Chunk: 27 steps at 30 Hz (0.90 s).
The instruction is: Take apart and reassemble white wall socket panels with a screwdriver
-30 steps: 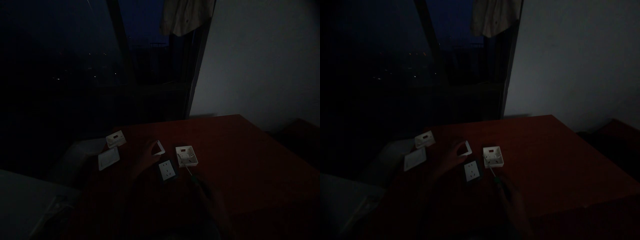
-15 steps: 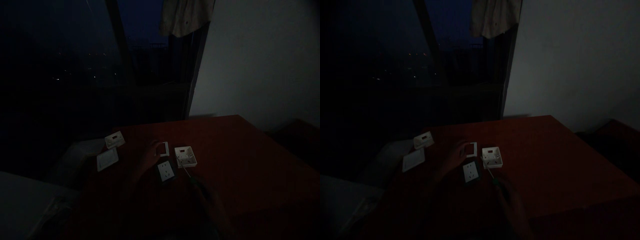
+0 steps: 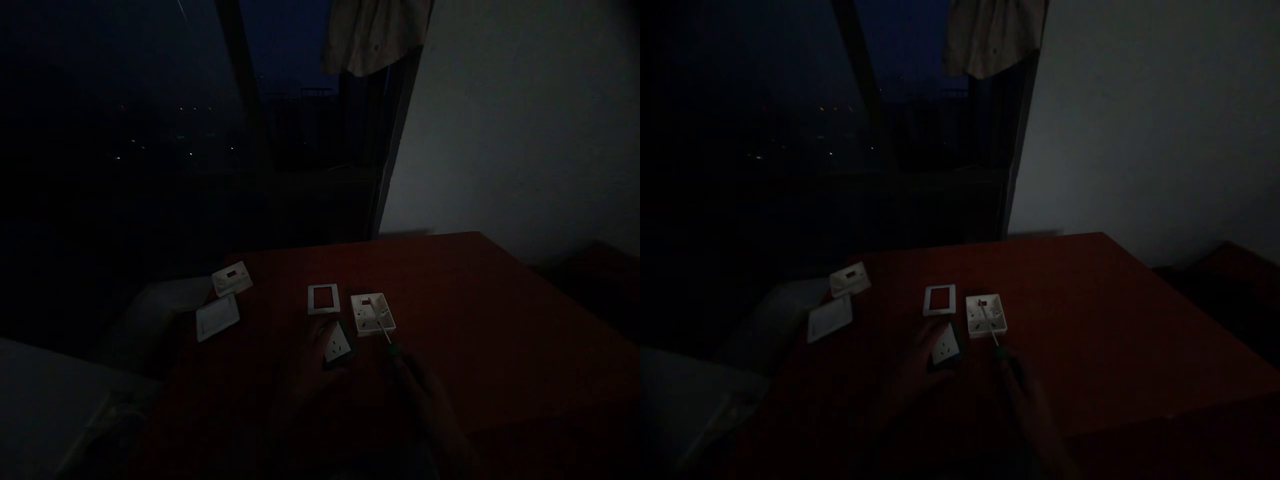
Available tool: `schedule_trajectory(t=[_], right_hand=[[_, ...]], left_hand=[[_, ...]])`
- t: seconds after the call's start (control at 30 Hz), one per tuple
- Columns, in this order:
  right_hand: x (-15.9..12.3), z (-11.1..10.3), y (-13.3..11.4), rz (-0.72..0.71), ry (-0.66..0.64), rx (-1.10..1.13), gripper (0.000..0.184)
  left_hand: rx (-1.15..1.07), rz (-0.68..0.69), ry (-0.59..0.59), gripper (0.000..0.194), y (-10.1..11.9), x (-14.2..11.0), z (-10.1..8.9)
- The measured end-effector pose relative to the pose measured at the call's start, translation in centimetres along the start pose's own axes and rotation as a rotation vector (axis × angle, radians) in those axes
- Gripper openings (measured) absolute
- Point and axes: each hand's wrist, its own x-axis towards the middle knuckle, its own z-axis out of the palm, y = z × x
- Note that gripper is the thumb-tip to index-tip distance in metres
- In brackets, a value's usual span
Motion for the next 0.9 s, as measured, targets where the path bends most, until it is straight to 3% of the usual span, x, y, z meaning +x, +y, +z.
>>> schedule_trajectory(t=[0.1,0.27,0.5,0.77,0.9], right_hand=[[1.4,-0.8,-0.6,-0.007,0.045,0.008,0.044],[5.4,-1.8,-1.0,-0.032,0.107,-0.165,0.045],[9.7,-1.0,-0.9,-0.05,0.071,-0.231,0.044],[9.0,-0.4,-1.1,-0.088,-0.009,-0.255,0.047],[7.7,0.0,-1.0,-0.094,-0.033,-0.232,0.046]], left_hand=[[0.0,0.001,0.026,0.086,0.1,-0.1,0.1],[0.009,0.025,0.002,0.085,-0.1,-0.4,-0.1],[0.002,0.064,-0.081,0.083,-0.7,-1.0,-0.4],[-0.067,0.055,-0.118,0.077,-0.6,-1.7,-0.8],[-0.1,0.023,-0.035,0.076,-1.0,-1.9,-1.1]])
